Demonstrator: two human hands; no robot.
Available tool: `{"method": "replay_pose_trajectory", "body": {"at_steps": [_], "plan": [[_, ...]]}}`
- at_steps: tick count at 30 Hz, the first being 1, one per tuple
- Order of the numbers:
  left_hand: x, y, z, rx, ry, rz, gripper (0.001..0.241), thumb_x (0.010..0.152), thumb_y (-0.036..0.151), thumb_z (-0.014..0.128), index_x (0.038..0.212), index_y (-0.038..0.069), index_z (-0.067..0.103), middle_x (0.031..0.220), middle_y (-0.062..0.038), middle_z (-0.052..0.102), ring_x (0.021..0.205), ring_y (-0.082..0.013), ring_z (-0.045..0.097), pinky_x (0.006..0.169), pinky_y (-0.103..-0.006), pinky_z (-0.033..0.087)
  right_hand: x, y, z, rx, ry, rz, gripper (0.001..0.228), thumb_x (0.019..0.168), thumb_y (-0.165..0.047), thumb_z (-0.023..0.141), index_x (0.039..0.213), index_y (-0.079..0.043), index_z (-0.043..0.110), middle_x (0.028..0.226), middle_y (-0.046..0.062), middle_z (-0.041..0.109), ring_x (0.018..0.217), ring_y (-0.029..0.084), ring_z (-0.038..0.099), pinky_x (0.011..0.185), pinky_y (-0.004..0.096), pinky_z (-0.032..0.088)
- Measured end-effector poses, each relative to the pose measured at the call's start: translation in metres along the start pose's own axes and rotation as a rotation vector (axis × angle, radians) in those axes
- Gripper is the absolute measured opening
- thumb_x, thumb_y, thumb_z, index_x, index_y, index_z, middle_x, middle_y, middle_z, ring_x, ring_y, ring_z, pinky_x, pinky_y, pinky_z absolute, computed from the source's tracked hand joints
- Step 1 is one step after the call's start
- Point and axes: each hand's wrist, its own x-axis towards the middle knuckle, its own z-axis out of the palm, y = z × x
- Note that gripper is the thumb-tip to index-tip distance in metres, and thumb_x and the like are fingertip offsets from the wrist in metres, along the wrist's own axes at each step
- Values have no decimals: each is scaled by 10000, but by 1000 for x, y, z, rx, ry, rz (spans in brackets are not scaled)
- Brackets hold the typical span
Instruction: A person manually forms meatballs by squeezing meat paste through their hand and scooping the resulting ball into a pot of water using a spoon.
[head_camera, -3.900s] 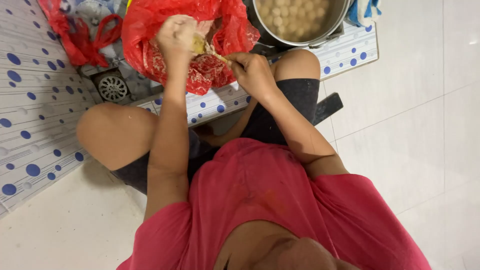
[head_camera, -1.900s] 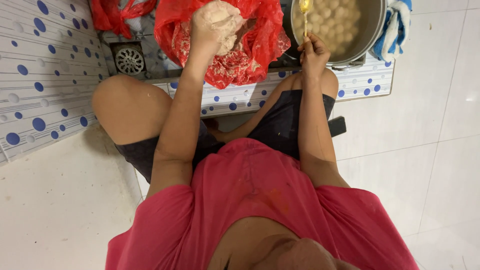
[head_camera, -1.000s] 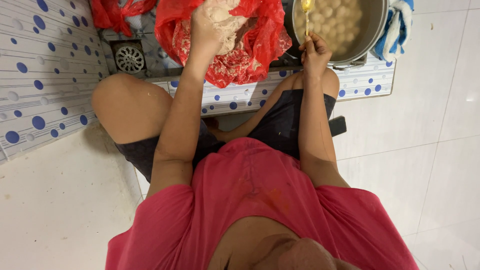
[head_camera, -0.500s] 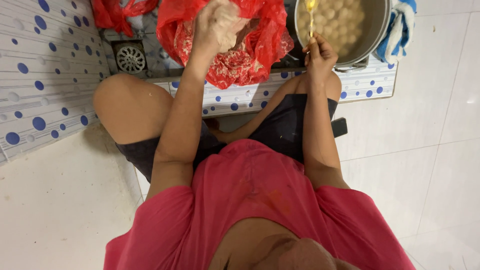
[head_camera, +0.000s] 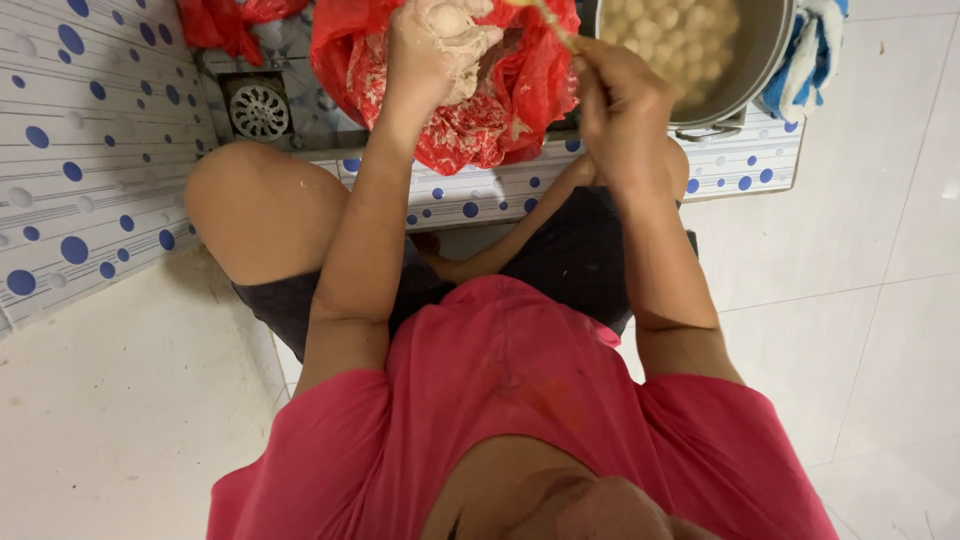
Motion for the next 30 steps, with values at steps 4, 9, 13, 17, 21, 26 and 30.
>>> {"method": "replay_pose_trajectory", "body": {"at_steps": [4, 9, 13, 17, 21, 26, 30], "plan": [[2, -1, 2, -31, -12, 10, 253, 772, -2, 908, 925, 13, 707, 796, -81, 775, 648, -161, 751, 512, -267, 608, 10, -33, -1, -195, -47, -94, 205, 958, 133, 693, 1151, 76, 733, 864, 142, 708, 636, 197, 603, 567, 311, 486], [-1, -19, 1, 29, 35, -59, 194, 776, 26, 866, 882, -29, 713, 747, -100, 784, 604, -159, 774, 454, -261, 614, 13, -38, 8, -395, -46, -168, 257, 936, 46, 778, 1181, -28, 748, 803, 64, 656, 538, 143, 543, 470, 310, 464], [1, -11, 2, -33, 41, -120, 173, 787, 53, 901, 847, 8, 745, 703, -59, 778, 563, -127, 743, 435, -243, 569, 10, -33, 16, -470, -64, -214, 260, 932, 33, 753, 1184, -27, 735, 835, 71, 672, 534, 178, 586, 466, 321, 494], [1, -31, 5, 98, 104, -159, 215, 732, 144, 907, 802, 18, 747, 696, -62, 784, 554, -127, 748, 440, -259, 590, 4, -29, 23, -478, -111, -199, 324, 893, 47, 724, 1209, -23, 717, 872, 100, 676, 513, 215, 567, 456, 346, 497], [1, -59, 11, 233, 92, -39, 226, 678, 23, 886, 865, 57, 762, 787, -66, 814, 647, -155, 790, 528, -281, 643, 2, -28, 21, -197, -187, -80, 229, 911, 85, 687, 1135, 55, 721, 881, 171, 743, 673, 281, 674, 609, 362, 540], [-4, -63, 13, 620, 98, -22, 211, 668, 102, 873, 860, 92, 784, 814, -99, 760, 794, -298, 657, 787, -426, 540, -3, -12, 20, 51, -228, 107, 180, 903, 112, 668, 1059, 101, 755, 802, 123, 730, 593, 167, 588, 544, 278, 458], [-4, -59, 14, 714, 64, 86, 288, 626, 36, 903, 889, 112, 814, 790, -58, 795, 723, -258, 693, 825, -432, 503, -17, 22, 22, 335, -327, 405, 155, 981, 46, 676, 1101, 52, 773, 707, 32, 658, 554, 64, 504, 497, 189, 385]]}}
